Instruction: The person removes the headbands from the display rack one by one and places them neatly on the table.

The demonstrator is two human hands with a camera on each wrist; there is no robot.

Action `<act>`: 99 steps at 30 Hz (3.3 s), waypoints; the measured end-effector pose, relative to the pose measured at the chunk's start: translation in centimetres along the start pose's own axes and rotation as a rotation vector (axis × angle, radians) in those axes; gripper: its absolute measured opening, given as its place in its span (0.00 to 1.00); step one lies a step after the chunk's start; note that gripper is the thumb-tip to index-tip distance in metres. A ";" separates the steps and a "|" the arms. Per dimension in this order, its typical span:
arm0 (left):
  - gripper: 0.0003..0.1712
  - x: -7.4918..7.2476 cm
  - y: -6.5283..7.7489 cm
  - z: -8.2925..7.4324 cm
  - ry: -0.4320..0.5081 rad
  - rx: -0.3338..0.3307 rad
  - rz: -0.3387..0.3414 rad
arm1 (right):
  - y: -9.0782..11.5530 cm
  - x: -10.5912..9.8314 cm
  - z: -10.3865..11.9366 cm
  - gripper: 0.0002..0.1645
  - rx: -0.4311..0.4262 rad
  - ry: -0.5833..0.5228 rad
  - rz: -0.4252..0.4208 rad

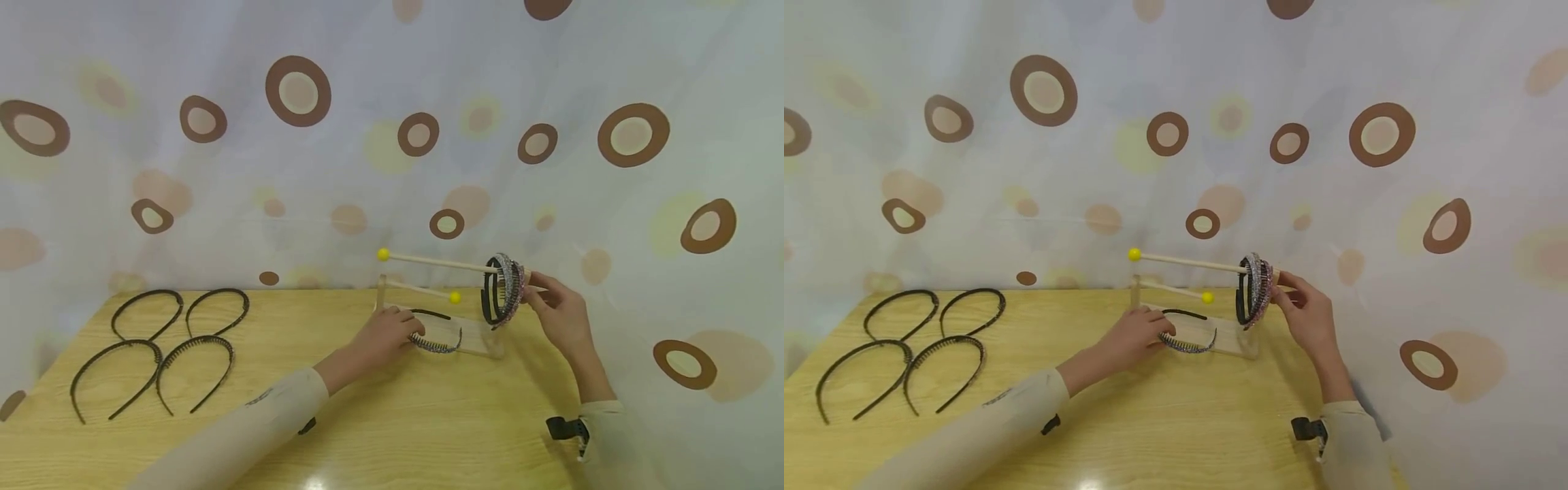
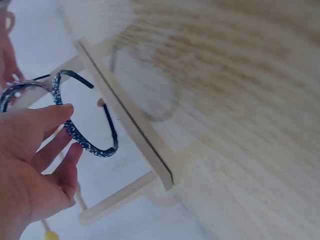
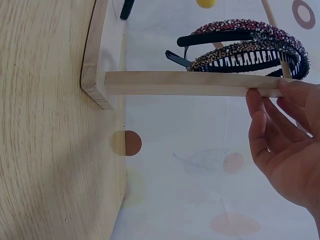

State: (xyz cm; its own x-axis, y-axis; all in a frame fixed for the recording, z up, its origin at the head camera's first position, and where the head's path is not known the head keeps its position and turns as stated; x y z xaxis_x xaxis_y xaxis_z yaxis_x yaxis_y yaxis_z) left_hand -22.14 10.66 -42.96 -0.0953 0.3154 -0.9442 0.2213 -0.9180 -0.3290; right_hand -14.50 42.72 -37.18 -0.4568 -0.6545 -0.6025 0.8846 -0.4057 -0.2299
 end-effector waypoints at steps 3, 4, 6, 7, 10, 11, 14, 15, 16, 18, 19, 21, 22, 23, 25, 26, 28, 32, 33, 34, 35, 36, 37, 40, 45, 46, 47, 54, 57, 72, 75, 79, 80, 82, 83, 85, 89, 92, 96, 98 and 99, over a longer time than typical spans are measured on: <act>0.13 -1.5 1.0 -0.4 0.027 -0.011 -0.155 | 0.0 0.1 0.0 0.28 -0.010 0.008 -0.001; 0.12 -1.9 1.1 -0.4 0.042 -0.013 -0.205 | -0.1 0.0 0.0 0.28 -0.011 0.010 -0.003; 0.12 -2.7 1.4 -0.4 0.078 -0.003 -0.304 | -0.1 -0.1 0.1 0.28 -0.013 0.015 -0.010; 0.11 -3.0 1.5 -0.4 0.101 0.000 -0.344 | -0.1 -0.1 0.1 0.28 -0.013 0.011 -0.009; 0.11 -3.9 2.1 -0.2 0.171 -0.022 -0.427 | -0.1 0.0 0.2 0.27 -0.014 0.000 -0.009; 0.11 -4.2 2.4 -0.1 0.200 -0.034 -0.443 | -0.1 0.0 0.2 0.27 -0.013 -0.005 -0.006; 0.13 -5.1 3.8 0.2 0.258 -0.093 -0.457 | 0.2 0.2 0.2 0.27 -0.004 -0.011 0.004; 0.13 -5.5 4.3 0.3 0.272 -0.108 -0.453 | 0.3 0.2 0.3 0.27 0.000 -0.009 0.008; 0.14 -5.8 4.8 0.6 0.284 -0.121 -0.448 | 0.4 0.2 0.3 0.28 0.003 -0.005 0.009; 0.14 -6.5 6.0 1.4 0.301 -0.142 -0.442 | 0.5 0.2 0.4 0.28 0.006 0.004 0.008; 0.14 -6.8 6.7 2.0 0.318 -0.156 -0.436 | 0.6 0.2 0.4 0.28 0.006 0.007 0.006; 0.14 -7.5 8.1 3.3 0.353 -0.194 -0.426 | 0.7 0.2 0.5 0.28 0.004 0.012 0.003; 0.14 -7.8 8.8 4.0 0.373 -0.221 -0.419 | 0.7 0.1 0.5 0.28 0.005 0.015 0.000; 0.14 -8.1 9.5 4.8 0.395 -0.248 -0.414 | 0.6 0.1 0.5 0.28 0.007 0.015 -0.004; 0.15 -8.7 11.0 6.4 0.426 -0.311 -0.400 | 0.6 0.0 0.5 0.28 0.006 0.021 -0.007; 0.16 -8.9 11.7 7.2 0.435 -0.346 -0.391 | 0.5 0.0 0.4 0.28 0.003 0.020 -0.009; 0.18 -9.4 13.2 8.8 0.454 -0.421 -0.362 | 0.4 0.1 0.4 0.29 0.001 0.017 -0.009; 0.27 -9.7 16.1 11.8 0.489 -0.583 -0.290 | 0.4 0.3 0.3 0.30 0.008 0.006 0.001; 0.30 -9.7 16.7 12.6 0.508 -0.622 -0.277 | 0.4 0.3 0.3 0.29 0.012 0.003 0.003; 0.32 -9.6 17.2 13.3 0.533 -0.658 -0.273 | 0.5 0.2 0.3 0.29 0.016 0.001 0.002; 0.33 -9.5 17.6 14.1 0.556 -0.692 -0.273 | 0.6 0.1 0.3 0.29 0.018 -0.002 0.001; 0.32 -9.4 18.0 14.8 0.573 -0.723 -0.275 | 0.7 0.0 0.3 0.29 0.019 -0.004 0.000; 0.32 -9.3 18.3 15.5 0.589 -0.753 -0.279 | 0.7 0.0 0.3 0.29 0.020 -0.004 -0.002; 0.26 -8.9 19.3 17.7 0.632 -0.811 -0.285 | 0.6 0.0 0.3 0.29 0.028 -0.013 -0.009; 0.20 -7.7 20.3 19.9 0.616 -0.816 -0.251 | 0.5 0.3 0.3 0.30 0.042 -0.023 -0.003; 0.20 -7.4 20.3 20.2 0.617 -0.810 -0.244 | 0.5 0.3 0.4 0.30 0.041 -0.024 0.000; 0.19 -7.1 20.3 20.4 0.617 -0.799 -0.232 | 0.6 0.3 0.4 0.30 0.042 -0.021 0.002; 0.16 -5.6 19.8 22.2 0.635 -0.696 -0.152 | 0.6 0.4 0.2 0.29 0.040 -0.022 -0.001; 0.15 -5.1 19.6 22.7 0.629 -0.678 -0.134 | 0.5 0.4 0.1 0.28 0.034 -0.032 0.002; 0.20 -5.4 19.4 23.2 0.614 -0.659 -0.117 | 0.5 0.4 0.0 0.29 0.037 -0.025 0.011; 0.23 -6.7 18.5 21.7 0.653 -0.626 -0.119 | 0.6 0.4 0.1 0.29 0.040 -0.027 0.010; 0.26 -8.3 15.8 18.3 0.717 -0.545 -0.147 | 0.6 0.4 0.2 0.28 0.036 -0.024 0.008; 0.26 -8.6 15.0 17.3 0.735 -0.523 -0.150 | 0.6 0.3 0.2 0.28 0.036 -0.021 0.007; 0.26 -9.0 13.3 15.2 0.764 -0.464 -0.144 | 0.5 0.3 0.3 0.29 0.037 -0.018 0.007; 0.24 -8.9 12.4 14.2 0.783 -0.440 -0.140 | 0.5 0.3 0.3 0.28 0.037 -0.019 0.006; 0.23 -9.0 10.6 12.1 0.813 -0.385 -0.127 | 0.4 0.3 0.3 0.27 0.035 -0.023 -0.001; 0.19 -8.7 6.7 8.7 0.854 -0.277 -0.148 | 0.0 0.5 0.6 0.26 0.020 -0.051 -0.014; 0.17 -7.7 3.8 6.4 0.893 -0.226 -0.206 | -0.2 0.7 0.7 0.27 0.013 -0.065 -0.016; 0.17 -5.8 -0.2 2.9 0.973 -0.226 -0.325 | -0.2 0.9 0.6 0.26 0.010 -0.079 -0.016; 0.17 -4.7 -2.4 1.2 0.982 -0.261 -0.402 | 0.0 0.9 0.5 0.26 0.006 -0.083 -0.017; 0.17 -4.3 -3.3 0.4 0.990 -0.287 -0.441 | 0.1 0.9 0.5 0.25 0.006 -0.086 -0.016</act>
State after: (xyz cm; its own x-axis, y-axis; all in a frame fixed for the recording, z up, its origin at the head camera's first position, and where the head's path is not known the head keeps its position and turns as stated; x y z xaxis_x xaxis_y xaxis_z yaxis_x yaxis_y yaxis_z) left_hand -22.83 12.30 -37.82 0.5652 0.7686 -0.2997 0.5863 -0.6298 -0.5095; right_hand -14.85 41.76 -37.40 -0.4776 -0.6999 -0.5311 0.8766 -0.4202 -0.2345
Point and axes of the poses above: each hand's wrist, its own y-axis away from the middle knuckle, its own x-axis out of the palm, z = x × y, the point moved 2 cm from there along -y, towards the middle knuckle, and after that the axes turned 14 degrees about x, right-handed, at the moved point
